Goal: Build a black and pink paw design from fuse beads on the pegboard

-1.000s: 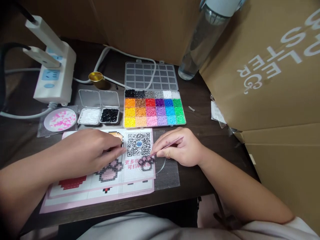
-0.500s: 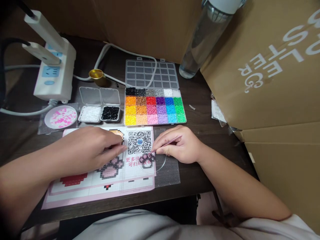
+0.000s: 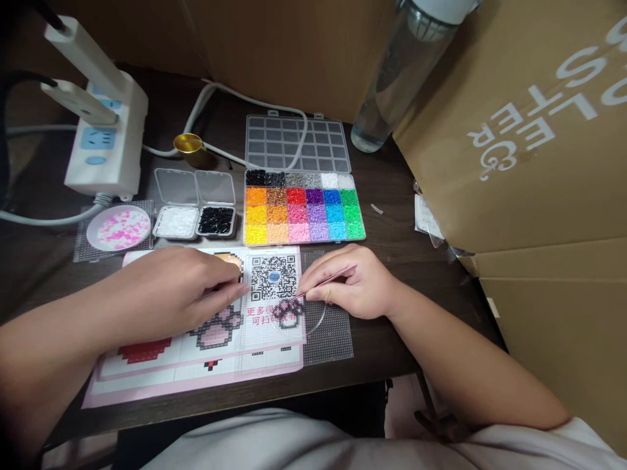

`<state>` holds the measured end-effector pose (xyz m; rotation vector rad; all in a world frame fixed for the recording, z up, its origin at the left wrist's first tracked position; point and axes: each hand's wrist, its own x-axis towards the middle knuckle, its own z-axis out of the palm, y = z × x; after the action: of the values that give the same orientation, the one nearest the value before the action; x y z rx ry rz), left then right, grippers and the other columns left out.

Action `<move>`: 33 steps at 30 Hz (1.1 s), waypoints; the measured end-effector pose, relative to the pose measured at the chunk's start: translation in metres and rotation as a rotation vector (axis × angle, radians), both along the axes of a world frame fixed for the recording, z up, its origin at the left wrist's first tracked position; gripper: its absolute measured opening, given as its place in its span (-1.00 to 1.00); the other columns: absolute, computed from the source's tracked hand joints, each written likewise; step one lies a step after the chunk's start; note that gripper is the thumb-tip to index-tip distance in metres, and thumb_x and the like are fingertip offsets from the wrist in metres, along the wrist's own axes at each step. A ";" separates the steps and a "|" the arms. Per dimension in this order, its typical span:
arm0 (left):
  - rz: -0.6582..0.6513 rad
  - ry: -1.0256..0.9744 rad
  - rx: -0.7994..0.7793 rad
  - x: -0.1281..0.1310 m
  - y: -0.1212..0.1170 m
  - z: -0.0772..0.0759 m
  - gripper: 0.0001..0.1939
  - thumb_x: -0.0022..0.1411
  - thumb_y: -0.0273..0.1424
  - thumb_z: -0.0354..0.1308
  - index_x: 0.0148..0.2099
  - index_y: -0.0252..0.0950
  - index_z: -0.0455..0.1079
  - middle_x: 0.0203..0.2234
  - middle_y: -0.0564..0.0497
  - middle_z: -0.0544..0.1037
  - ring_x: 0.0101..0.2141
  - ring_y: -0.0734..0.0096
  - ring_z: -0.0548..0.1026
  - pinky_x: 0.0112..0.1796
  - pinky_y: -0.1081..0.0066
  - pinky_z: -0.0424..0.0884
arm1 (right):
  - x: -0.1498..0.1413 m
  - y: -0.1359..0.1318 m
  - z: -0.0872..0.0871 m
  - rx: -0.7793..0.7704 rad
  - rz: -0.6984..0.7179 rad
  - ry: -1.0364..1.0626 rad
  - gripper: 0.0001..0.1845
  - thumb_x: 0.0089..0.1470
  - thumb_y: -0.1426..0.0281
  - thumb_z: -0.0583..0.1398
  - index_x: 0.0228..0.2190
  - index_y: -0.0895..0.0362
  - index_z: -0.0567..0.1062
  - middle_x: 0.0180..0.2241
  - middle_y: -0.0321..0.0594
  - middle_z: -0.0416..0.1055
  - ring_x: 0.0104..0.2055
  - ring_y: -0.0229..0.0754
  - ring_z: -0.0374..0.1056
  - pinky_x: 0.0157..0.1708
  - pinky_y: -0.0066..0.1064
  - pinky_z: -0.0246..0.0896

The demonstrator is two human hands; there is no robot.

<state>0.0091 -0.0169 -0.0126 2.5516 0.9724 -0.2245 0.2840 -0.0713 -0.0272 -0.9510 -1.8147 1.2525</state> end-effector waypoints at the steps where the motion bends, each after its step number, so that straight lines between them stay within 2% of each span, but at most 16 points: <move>1: -0.008 0.002 0.008 0.000 0.000 0.000 -0.57 0.38 -0.14 0.00 -0.51 -0.21 0.27 -0.61 0.02 0.46 -0.59 0.40 0.25 -0.47 0.26 0.00 | 0.000 0.000 0.000 0.001 0.000 0.002 -0.93 0.07 0.49 0.39 -0.36 0.14 0.74 -0.35 -0.06 0.71 -0.40 -0.13 0.63 -0.40 -0.40 0.58; 7: -0.003 0.018 0.001 0.001 0.001 -0.002 -0.57 0.39 -0.13 -0.01 -0.50 -0.21 0.26 -0.59 0.01 0.48 -0.57 0.38 0.27 -0.46 0.26 -0.02 | 0.000 -0.001 -0.001 -0.014 -0.008 0.010 -0.93 0.06 0.49 0.39 -0.37 0.13 0.74 -0.35 -0.07 0.70 -0.41 -0.15 0.62 -0.45 -0.42 0.56; 17: 0.032 0.032 -0.058 0.001 0.001 0.000 -0.57 0.37 -0.10 -0.03 -0.50 -0.21 0.24 -0.58 0.00 0.46 -0.55 0.36 0.23 -0.43 0.26 -0.04 | 0.000 0.000 -0.001 0.024 -0.001 0.032 -0.90 0.06 0.54 0.40 -0.34 0.15 0.75 -0.35 -0.06 0.70 -0.39 -0.15 0.63 -0.40 -0.43 0.57; 33: 0.004 0.045 -0.023 0.001 0.000 0.001 -0.56 0.39 -0.10 -0.09 -0.47 -0.21 0.24 -0.57 -0.01 0.48 -0.55 0.36 0.22 -0.44 0.28 -0.04 | 0.001 0.001 -0.005 0.076 0.015 0.060 -0.90 0.05 0.58 0.40 -0.34 0.21 0.74 -0.36 -0.03 0.70 -0.39 -0.19 0.63 -0.42 -0.51 0.55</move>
<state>0.0098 -0.0167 -0.0121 2.5335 0.9849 -0.2917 0.2847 -0.0705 -0.0317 -0.8509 -1.8119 1.2003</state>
